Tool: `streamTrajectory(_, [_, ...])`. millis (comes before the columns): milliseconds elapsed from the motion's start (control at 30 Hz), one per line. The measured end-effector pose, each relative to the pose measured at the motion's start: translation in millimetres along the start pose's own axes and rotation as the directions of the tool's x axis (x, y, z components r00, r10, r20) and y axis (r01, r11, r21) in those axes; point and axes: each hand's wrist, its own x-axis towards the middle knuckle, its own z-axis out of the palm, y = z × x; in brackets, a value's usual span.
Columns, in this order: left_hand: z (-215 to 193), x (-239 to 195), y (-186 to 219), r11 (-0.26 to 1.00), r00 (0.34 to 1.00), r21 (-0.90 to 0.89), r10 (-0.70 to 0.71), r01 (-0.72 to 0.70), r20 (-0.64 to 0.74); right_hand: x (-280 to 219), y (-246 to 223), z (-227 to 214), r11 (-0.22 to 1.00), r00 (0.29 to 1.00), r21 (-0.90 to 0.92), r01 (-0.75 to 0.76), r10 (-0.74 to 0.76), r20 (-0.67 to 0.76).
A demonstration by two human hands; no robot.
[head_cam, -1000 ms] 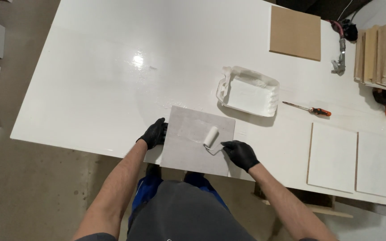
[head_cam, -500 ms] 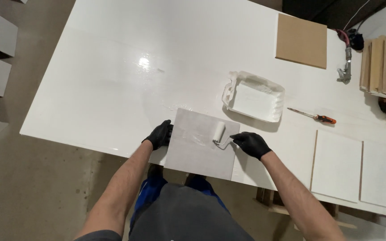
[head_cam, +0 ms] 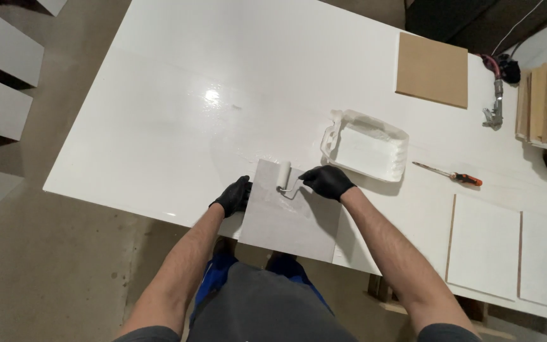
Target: Applying white paint or primer to a small wooden board using a hand roller on a workbench.
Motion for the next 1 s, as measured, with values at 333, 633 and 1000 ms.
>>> streamTrajectory(333, [5.8, -4.6, 0.9, 0.999, 1.0, -0.036, -0.01, 0.01, 0.023, -19.9, 18.3, -10.4, 0.997, 1.0, 0.077, 0.013, -0.012, -0.008])
streamTrajectory(633, [24.4, -30.7, 14.6, 0.997, 0.999, 0.055, -0.049, 0.05, -0.019, -112.7, 147.0, 2.0, 0.992, 0.992, -0.025, -0.127, 0.127, -0.008])
streamTrajectory(1000, [20.6, -20.4, 11.3, 0.995, 0.997, 0.064, -0.067, 0.07, -0.048, -149.7, 137.8, -16.2, 0.995, 0.995, -0.006, -0.103, 0.103, 0.008])
